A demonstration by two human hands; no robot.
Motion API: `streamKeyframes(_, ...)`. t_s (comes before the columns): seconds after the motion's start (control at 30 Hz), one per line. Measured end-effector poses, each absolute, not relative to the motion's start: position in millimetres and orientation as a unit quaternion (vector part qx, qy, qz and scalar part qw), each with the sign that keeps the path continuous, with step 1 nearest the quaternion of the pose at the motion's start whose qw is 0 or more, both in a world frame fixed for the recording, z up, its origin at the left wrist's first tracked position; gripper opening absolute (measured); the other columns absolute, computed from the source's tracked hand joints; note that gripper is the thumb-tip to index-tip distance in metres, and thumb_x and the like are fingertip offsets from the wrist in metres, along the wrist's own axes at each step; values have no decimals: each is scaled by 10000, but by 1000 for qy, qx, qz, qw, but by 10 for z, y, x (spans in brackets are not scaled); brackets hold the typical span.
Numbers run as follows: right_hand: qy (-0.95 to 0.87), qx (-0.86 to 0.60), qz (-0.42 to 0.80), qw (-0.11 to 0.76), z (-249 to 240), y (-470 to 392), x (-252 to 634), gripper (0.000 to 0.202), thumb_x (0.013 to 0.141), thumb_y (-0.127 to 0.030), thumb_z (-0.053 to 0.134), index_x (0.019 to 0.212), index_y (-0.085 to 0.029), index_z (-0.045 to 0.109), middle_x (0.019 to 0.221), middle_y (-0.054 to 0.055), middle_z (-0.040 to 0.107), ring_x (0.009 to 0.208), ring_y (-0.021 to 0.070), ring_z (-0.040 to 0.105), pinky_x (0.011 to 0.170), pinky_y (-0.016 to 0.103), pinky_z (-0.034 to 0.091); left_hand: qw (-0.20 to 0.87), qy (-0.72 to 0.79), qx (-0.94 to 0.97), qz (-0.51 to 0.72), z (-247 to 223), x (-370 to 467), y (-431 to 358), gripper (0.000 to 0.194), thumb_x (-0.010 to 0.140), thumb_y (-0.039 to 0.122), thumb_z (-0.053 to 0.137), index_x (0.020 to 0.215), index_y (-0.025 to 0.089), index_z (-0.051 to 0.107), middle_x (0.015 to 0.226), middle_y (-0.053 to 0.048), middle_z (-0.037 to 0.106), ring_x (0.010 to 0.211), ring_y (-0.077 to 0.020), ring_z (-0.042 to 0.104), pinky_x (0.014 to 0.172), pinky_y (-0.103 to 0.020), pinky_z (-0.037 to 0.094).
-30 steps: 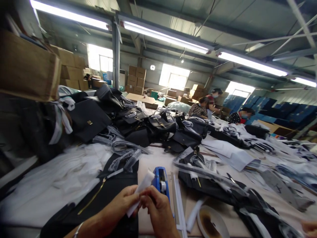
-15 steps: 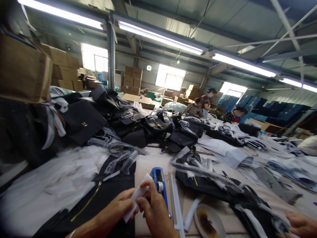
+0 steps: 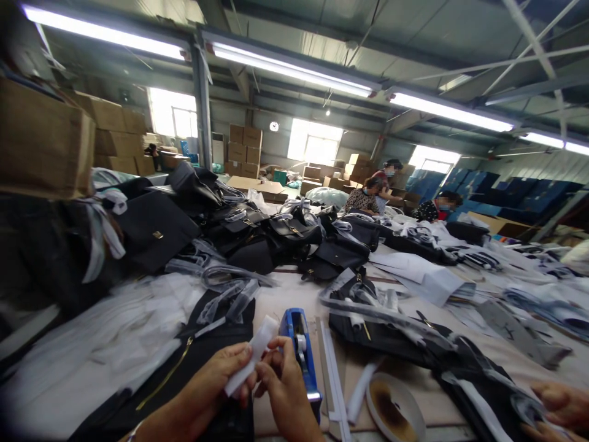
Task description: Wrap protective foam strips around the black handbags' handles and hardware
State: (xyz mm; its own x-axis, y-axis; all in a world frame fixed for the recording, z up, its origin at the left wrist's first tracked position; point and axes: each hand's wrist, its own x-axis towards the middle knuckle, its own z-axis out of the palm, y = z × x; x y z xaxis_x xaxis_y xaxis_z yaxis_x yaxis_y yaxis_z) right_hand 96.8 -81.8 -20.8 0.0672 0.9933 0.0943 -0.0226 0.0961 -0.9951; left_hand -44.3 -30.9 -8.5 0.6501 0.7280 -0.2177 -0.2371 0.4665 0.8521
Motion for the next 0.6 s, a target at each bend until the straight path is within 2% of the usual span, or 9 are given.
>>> streamKeyframes(0.1, -509, -453, 486, 547, -180, -793, 963, 253, 926, -336, 581, 1044, -217, 391, 710, -45, 588, 629, 130, 597, 602, 249, 478, 827, 276, 396, 290, -41, -500, -292, 430, 854, 458, 624, 1061, 81, 609, 630, -39, 611, 458, -103, 502, 485, -237, 472)
streamKeyframes(0.23, -508, -403, 525, 550, -150, -753, 952, 252, 932, -363, 572, 1038, -230, 385, 712, -45, 601, 599, 142, 624, 585, 266, 489, 852, 266, 361, 271, -38, -542, -257, 377, 907, 405, 554, 1101, 83, 589, 666, -53, 619, 479, -115, 520, 532, -281, 512)
streamKeyframes(0.37, -503, -385, 545, 550, -168, -736, 928, 274, 924, -394, 560, 1058, -243, 374, 762, -32, 615, 600, 160, 646, 603, 297, 515, 865, 274, 330, 260, -11, -569, -235, 319, 909, 375, 553, 1069, 104, 599, 636, -34, 595, 469, -114, 512, 543, -294, 520)
streamKeyframes(0.5, -510, -422, 522, 539, -129, -728, 921, 260, 913, -399, 555, 1060, -236, 415, 797, -14, 623, 659, 166, 647, 664, 312, 514, 865, 286, 320, 259, 49, -599, -209, 304, 915, 346, 539, 1063, 92, 618, 612, -21, 566, 453, -99, 472, 515, -275, 513)
streamKeyframes(0.6, -545, -457, 454, 537, -115, -707, 941, 172, 912, -309, 534, 1038, -228, 449, 819, -7, 615, 748, 173, 641, 732, 318, 503, 867, 289, 315, 257, 73, -611, -192, 302, 928, 318, 512, 1093, 88, 616, 604, -16, 555, 447, -91, 453, 506, -268, 521)
